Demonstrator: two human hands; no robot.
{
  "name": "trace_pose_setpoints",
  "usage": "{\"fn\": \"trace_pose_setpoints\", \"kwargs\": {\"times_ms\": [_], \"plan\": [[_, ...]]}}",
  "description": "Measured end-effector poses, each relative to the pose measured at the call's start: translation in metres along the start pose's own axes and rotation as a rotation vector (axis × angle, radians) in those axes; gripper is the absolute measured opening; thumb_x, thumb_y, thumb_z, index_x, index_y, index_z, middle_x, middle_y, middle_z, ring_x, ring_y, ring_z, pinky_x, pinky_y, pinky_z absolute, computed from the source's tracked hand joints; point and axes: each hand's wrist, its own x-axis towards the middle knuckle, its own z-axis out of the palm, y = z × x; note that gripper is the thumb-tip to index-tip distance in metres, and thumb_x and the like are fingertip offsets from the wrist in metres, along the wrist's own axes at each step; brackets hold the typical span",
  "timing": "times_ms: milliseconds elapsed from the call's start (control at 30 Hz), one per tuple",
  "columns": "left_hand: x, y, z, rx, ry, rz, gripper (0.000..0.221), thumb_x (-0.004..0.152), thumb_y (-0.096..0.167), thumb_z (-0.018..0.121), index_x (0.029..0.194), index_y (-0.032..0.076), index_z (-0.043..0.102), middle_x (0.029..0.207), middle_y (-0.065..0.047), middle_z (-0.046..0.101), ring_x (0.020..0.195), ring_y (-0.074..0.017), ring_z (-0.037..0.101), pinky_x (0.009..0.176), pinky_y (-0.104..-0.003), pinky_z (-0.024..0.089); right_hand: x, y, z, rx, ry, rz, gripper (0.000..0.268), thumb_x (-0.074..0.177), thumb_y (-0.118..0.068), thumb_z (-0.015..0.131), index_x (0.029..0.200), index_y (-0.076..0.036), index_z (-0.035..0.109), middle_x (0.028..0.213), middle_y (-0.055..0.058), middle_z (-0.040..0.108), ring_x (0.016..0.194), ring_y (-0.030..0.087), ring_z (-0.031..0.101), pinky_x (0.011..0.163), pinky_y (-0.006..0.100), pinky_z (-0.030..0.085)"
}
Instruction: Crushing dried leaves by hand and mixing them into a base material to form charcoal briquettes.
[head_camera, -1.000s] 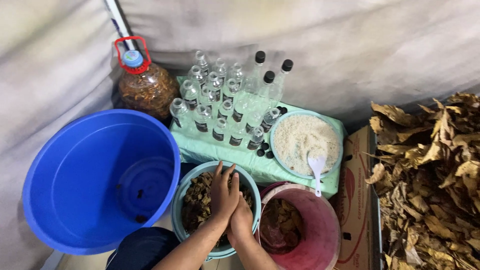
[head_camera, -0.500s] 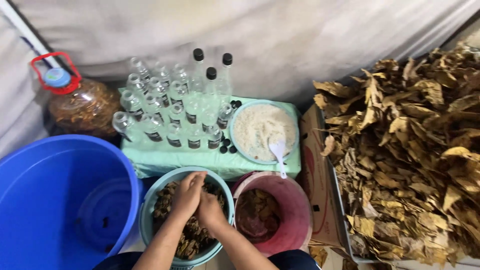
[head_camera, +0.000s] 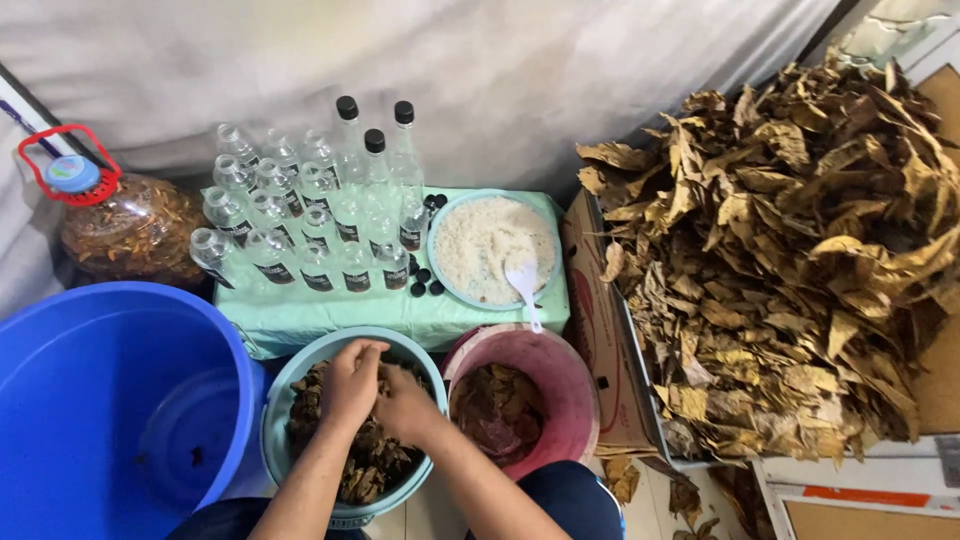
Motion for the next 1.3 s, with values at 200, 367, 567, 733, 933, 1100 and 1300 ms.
{"fn": "trace_pose_setpoints", "kwargs": {"times_ms": [200,367,567,733,933,1100,1300], "plan": [[-0.024,0.007,0.004,0.034,-0.045,0.126,0.031,0.108,0.023,0.048,0.103,0.005,0.074,0.102,-0.019,0.067,0.108,-0.0379,0.065,0.091,-0.055,0.052,-0.034,-0.019,-0.084,-0.35,0.231,-0.059,0.049,0.095,-0.041,0.064,0.135,-0.012,0.067,0.133,0.026,0.065,0.127,0.047,0.06,0.106,0.06,0.049],[-0.049,0.019,0.024,0.109,-0.152,0.166,0.032,0.107,0.023,0.046,0.105,0.007,0.073,0.106,-0.013,0.066,0.113,-0.0334,0.065,0.098,-0.053,0.053,-0.092,-0.031,-0.168,-0.297,0.449,0.075,0.05,0.096,-0.043,0.06,0.137,-0.016,0.068,0.128,0.018,0.073,0.128,0.041,0.063,0.106,0.056,0.05],[-0.054,0.029,0.085,0.115,-0.312,0.2,0.03,0.102,0.025,0.051,0.106,0.01,0.076,0.111,-0.017,0.074,0.114,-0.0373,0.068,0.1,-0.051,0.053,-0.151,0.03,-0.272,-0.314,0.804,0.268,0.058,0.092,-0.058,0.065,0.137,-0.021,0.069,0.122,0.009,0.078,0.124,0.034,0.067,0.101,0.053,0.052],[-0.055,0.051,0.158,-0.016,-0.446,0.116,0.029,0.099,0.031,0.054,0.105,0.016,0.078,0.111,-0.01,0.078,0.106,-0.0252,0.076,0.1,-0.043,0.053,-0.22,0.081,-0.327,-0.433,0.957,0.446,0.059,0.089,-0.057,0.071,0.135,-0.02,0.07,0.115,0.006,0.081,0.119,0.032,0.07,0.098,0.052,0.054],[-0.082,0.094,0.23,-0.37,-0.557,-0.018,0.03,0.095,0.029,0.061,0.108,0.007,0.077,0.106,-0.02,0.077,0.092,-0.0278,0.077,0.082,-0.038,0.063,-0.279,0.059,-0.332,-0.521,0.842,0.535,0.07,0.079,-0.034,0.09,0.141,-0.009,0.068,0.118,0.023,0.079,0.116,0.042,0.072,0.096,0.051,0.056],[-0.108,0.116,0.263,-0.438,-0.682,-0.047,0.03,0.097,0.026,0.059,0.113,0.006,0.075,0.112,-0.021,0.074,0.099,-0.0299,0.076,0.083,-0.039,0.062,-0.265,0.087,-0.335,-0.672,0.721,0.509,0.067,0.074,-0.022,0.093,0.137,-0.023,0.069,0.114,0.014,0.076,0.115,0.038,0.072,0.093,0.05,0.059],[-0.128,0.126,0.272,-0.396,-0.739,-0.143,0.029,0.099,0.026,0.059,0.116,0.011,0.076,0.118,-0.014,0.074,0.106,-0.0264,0.075,0.088,-0.039,0.062,-0.234,0.141,-0.355,-0.855,0.758,0.42,0.057,0.071,-0.028,0.09,0.126,-0.028,0.073,0.117,0.011,0.072,0.109,0.033,0.075,0.09,0.046,0.064]]}}
